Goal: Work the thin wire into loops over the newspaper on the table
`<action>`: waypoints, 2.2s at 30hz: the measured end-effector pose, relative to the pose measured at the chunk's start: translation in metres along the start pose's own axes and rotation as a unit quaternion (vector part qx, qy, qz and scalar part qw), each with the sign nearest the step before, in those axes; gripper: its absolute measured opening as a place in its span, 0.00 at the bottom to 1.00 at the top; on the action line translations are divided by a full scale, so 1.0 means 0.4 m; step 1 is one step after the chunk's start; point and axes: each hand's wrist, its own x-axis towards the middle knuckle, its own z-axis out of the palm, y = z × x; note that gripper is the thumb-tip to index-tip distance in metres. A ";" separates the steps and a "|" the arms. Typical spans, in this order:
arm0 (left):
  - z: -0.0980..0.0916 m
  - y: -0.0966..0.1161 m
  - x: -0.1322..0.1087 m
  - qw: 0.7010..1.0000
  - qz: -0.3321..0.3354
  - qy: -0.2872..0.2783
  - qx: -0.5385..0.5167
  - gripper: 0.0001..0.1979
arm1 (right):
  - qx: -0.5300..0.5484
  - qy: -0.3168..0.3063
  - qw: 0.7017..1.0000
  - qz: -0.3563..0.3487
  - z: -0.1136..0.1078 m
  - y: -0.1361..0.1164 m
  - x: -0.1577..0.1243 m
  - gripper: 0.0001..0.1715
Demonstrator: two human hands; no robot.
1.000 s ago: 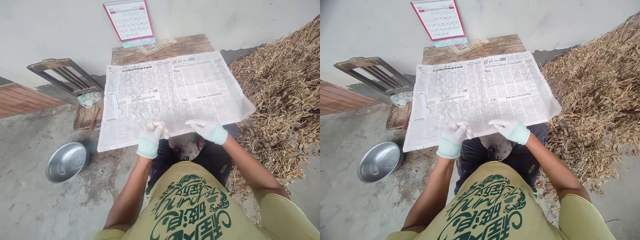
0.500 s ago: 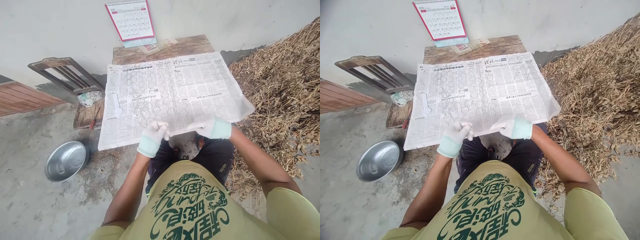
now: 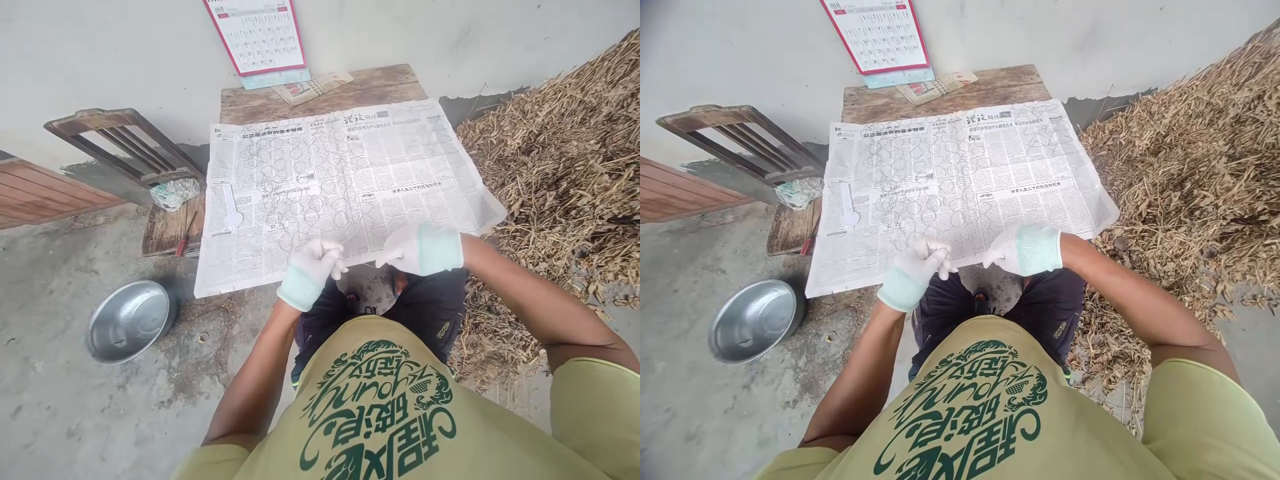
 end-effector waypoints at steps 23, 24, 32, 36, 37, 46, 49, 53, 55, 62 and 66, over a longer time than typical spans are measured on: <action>0.089 -0.093 0.001 0.952 0.019 -0.065 -0.297 0.21 | 0.406 0.165 0.878 0.194 0.024 -0.023 0.007 0.10; 0.089 -0.093 0.000 0.957 0.027 -0.058 -0.284 0.21 | 0.397 0.164 0.881 0.196 0.022 -0.031 0.005 0.11; 0.090 -0.083 -0.004 0.964 0.043 -0.036 -0.258 0.21 | 0.172 0.216 0.937 0.212 0.040 -0.040 0.009 0.11; 0.111 -0.071 -0.001 0.949 0.038 -0.057 -0.309 0.20 | 0.147 0.282 0.925 0.209 0.071 -0.045 0.018 0.12; 0.117 -0.068 -0.001 0.947 0.036 -0.060 -0.313 0.20 | 0.146 0.297 0.921 0.207 0.078 -0.049 0.020 0.13; 0.117 -0.071 0.000 0.942 0.010 -0.069 -0.329 0.17 | 0.129 0.290 0.934 0.160 0.079 -0.061 0.024 0.13; 0.104 -0.086 0.001 0.939 0.017 -0.111 -0.325 0.17 | 0.097 0.227 0.961 0.128 0.049 -0.066 0.015 0.15; 0.098 -0.101 -0.004 0.939 0.035 -0.173 -0.294 0.16 | 0.045 0.105 0.992 0.055 -0.008 -0.070 0.005 0.18; 0.101 -0.102 -0.008 0.941 0.037 -0.176 -0.287 0.15 | 0.049 0.065 0.996 0.031 -0.032 -0.065 0.001 0.18; 0.113 -0.066 -0.008 0.930 0.063 -0.020 -0.362 0.14 | 0.203 0.107 0.973 0.025 -0.003 0.020 -0.034 0.31; 0.116 -0.046 -0.002 0.909 0.033 0.009 -0.415 0.16 | 0.281 0.268 0.921 0.031 0.071 0.049 -0.027 0.29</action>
